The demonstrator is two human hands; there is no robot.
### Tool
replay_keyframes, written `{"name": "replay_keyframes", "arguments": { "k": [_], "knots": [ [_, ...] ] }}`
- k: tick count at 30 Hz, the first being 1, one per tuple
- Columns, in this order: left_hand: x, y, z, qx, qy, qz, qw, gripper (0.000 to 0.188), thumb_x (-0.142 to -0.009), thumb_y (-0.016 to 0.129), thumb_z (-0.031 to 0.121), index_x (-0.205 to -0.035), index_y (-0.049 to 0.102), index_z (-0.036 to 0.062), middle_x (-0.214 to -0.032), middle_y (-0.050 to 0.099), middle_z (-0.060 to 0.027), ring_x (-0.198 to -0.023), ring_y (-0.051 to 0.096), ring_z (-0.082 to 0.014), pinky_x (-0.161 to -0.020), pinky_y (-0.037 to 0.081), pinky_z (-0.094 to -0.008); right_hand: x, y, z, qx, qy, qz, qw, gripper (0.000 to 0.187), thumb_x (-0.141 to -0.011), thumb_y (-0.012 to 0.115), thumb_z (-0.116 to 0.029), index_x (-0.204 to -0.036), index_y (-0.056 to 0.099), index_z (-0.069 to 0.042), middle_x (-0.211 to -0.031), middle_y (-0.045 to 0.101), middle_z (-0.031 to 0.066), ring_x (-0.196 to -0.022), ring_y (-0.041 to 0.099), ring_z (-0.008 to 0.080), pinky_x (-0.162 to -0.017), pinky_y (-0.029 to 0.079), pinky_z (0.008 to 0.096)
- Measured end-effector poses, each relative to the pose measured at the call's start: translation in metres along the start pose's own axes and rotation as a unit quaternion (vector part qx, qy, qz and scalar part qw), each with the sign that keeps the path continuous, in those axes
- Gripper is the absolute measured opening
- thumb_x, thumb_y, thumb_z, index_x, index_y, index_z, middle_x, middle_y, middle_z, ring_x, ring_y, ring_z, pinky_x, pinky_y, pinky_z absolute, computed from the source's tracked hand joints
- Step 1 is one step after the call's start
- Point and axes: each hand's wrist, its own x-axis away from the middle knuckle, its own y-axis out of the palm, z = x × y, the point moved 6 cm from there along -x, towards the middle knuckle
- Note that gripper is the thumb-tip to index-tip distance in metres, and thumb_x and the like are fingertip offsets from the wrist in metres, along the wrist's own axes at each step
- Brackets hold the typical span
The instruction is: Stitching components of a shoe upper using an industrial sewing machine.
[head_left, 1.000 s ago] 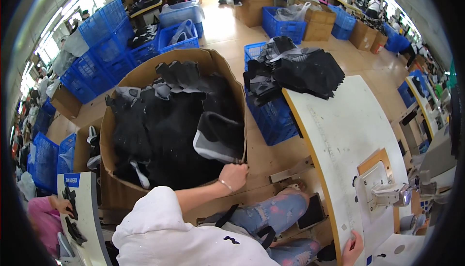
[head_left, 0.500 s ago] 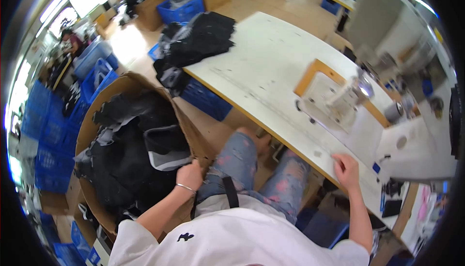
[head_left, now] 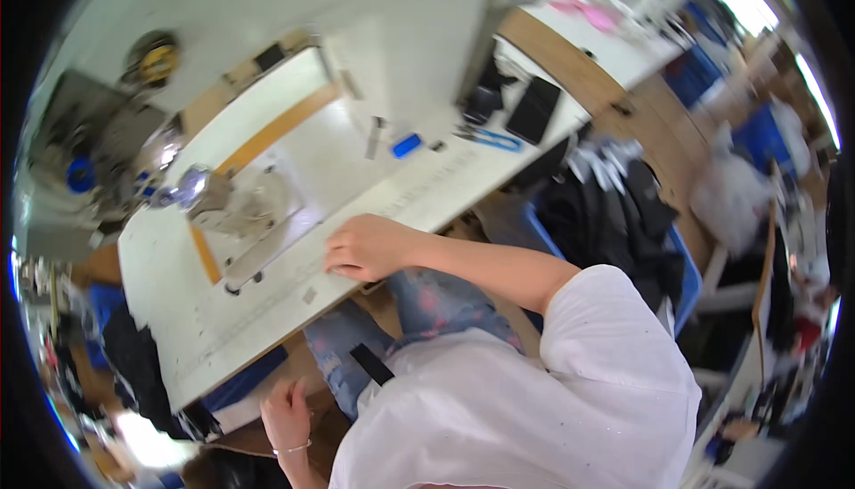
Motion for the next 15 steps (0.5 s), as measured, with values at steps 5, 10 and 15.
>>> {"name": "replay_keyframes", "arguments": {
  "k": [5, 10, 15],
  "knots": [
    [0.046, 0.007, 0.18, 0.173, 0.549, -0.126, 0.808, 0.015, -0.067, 0.073, 0.007, -0.08, 0.069, 0.0006, -0.06, 0.055, -0.0069, -0.053, 0.051, -0.0205, -0.05, 0.04, -0.0303, 0.072, -0.023, -0.035, 0.065, 0.033, 0.163, 0.984, 0.015, -0.079, 0.06, -0.016, -0.093, 0.066, -0.017, -0.081, 0.062, 0.0011, -0.08, 0.059, 0.0212, -0.071, 0.045, 0.0343],
    [0.118, -0.042, 0.249, 0.527, 0.54, -0.376, 0.537, 0.014, -0.078, 0.065, 0.015, -0.084, 0.068, 0.0031, -0.077, 0.061, -0.0084, -0.066, 0.056, -0.0233, -0.057, 0.044, -0.032, 0.233, -0.087, -0.055, 0.255, 0.329, 0.183, 0.891, 0.016, -0.077, 0.058, -0.012, -0.087, 0.071, -0.014, -0.078, 0.066, 0.0074, -0.079, 0.061, 0.0279, -0.068, 0.046, 0.0408],
    [0.135, -0.057, 0.257, 0.648, 0.398, -0.596, 0.258, 0.018, -0.09, 0.058, 0.023, -0.089, 0.067, 0.0075, -0.092, 0.065, -0.0077, -0.078, 0.061, -0.0235, -0.062, 0.046, -0.0329, 0.415, -0.208, -0.049, 0.451, 0.565, 0.227, 0.652, 0.03, -0.079, 0.061, -0.017, -0.109, 0.064, -0.013, -0.107, 0.061, 0.0142, -0.092, 0.059, 0.0341, -0.081, 0.048, 0.0448]
  ]
}}
